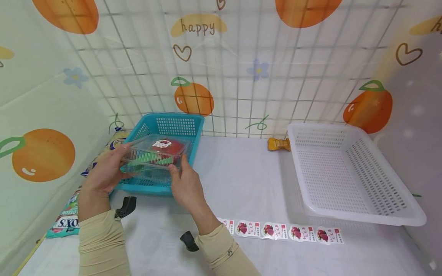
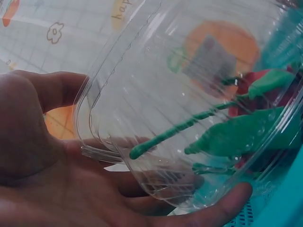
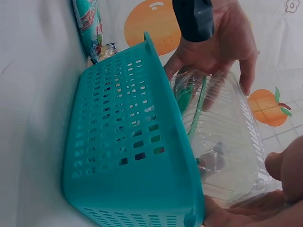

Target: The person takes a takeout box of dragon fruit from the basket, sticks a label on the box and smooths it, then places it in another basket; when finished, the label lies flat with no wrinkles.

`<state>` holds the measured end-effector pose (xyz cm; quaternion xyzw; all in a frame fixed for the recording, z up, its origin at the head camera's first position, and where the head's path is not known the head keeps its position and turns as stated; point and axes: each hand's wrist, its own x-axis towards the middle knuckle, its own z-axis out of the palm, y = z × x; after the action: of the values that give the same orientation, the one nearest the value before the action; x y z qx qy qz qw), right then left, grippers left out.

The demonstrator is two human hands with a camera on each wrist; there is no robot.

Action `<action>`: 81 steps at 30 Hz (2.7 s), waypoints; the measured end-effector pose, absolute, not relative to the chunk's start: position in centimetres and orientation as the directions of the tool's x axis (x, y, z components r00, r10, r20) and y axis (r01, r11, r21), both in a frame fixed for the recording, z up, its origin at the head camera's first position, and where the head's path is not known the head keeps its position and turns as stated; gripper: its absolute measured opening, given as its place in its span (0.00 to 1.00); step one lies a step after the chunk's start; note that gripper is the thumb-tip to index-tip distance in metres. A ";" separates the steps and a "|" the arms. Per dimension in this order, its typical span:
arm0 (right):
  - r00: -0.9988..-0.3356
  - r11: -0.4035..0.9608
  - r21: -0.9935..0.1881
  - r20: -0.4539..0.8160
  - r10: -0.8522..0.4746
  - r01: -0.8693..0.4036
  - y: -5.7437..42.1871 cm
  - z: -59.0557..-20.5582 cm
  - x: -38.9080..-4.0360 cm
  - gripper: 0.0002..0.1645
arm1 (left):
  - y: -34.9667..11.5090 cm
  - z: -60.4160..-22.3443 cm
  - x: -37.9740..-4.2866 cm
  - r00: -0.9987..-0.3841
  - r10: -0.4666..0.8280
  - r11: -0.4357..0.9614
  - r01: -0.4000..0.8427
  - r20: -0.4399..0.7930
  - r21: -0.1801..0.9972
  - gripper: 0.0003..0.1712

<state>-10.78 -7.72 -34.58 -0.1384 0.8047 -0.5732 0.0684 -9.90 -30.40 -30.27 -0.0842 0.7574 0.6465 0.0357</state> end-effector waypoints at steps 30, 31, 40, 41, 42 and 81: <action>-0.967 0.430 -0.884 0.082 -0.240 -0.181 -8.2 -34.5 -10.6 0.37 | -31.5 -31.3 -9.9 -0.976 -0.041 0.460 -0.207 -0.213 0.864 0.53; -0.968 0.430 -0.884 0.084 -0.238 -0.183 -8.2 -34.5 -10.5 0.37 | -31.5 -31.4 -9.9 -0.976 -0.035 0.468 -0.205 -0.213 0.860 0.53; -0.967 0.453 -0.865 0.130 -0.217 -0.218 -8.4 -34.8 -10.5 0.35 | -31.7 -31.5 -9.9 -0.970 -0.033 0.553 -0.219 -0.242 0.804 0.59; -0.967 0.454 -0.864 0.133 -0.216 -0.220 -8.4 -34.8 -10.5 0.35 | -31.7 -31.5 -9.9 -0.969 -0.034 0.564 -0.221 -0.245 0.795 0.59; -0.967 0.455 -0.862 0.137 -0.215 -0.223 -8.4 -34.8 -10.5 0.35 | -31.7 -31.5 -9.9 -0.968 -0.034 0.575 -0.223 -0.249 0.787 0.59; -0.963 0.599 -0.756 0.243 -0.116 -0.263 -8.5 -36.5 -11.3 0.25 | -31.2 -32.2 -10.8 -0.945 -0.161 0.766 -0.301 -0.284 0.568 0.69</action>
<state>-11.27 -8.51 -36.46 -0.1064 0.8903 -0.4347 -0.0844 -10.84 -31.23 -32.16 -0.1237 0.9333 0.3188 0.1100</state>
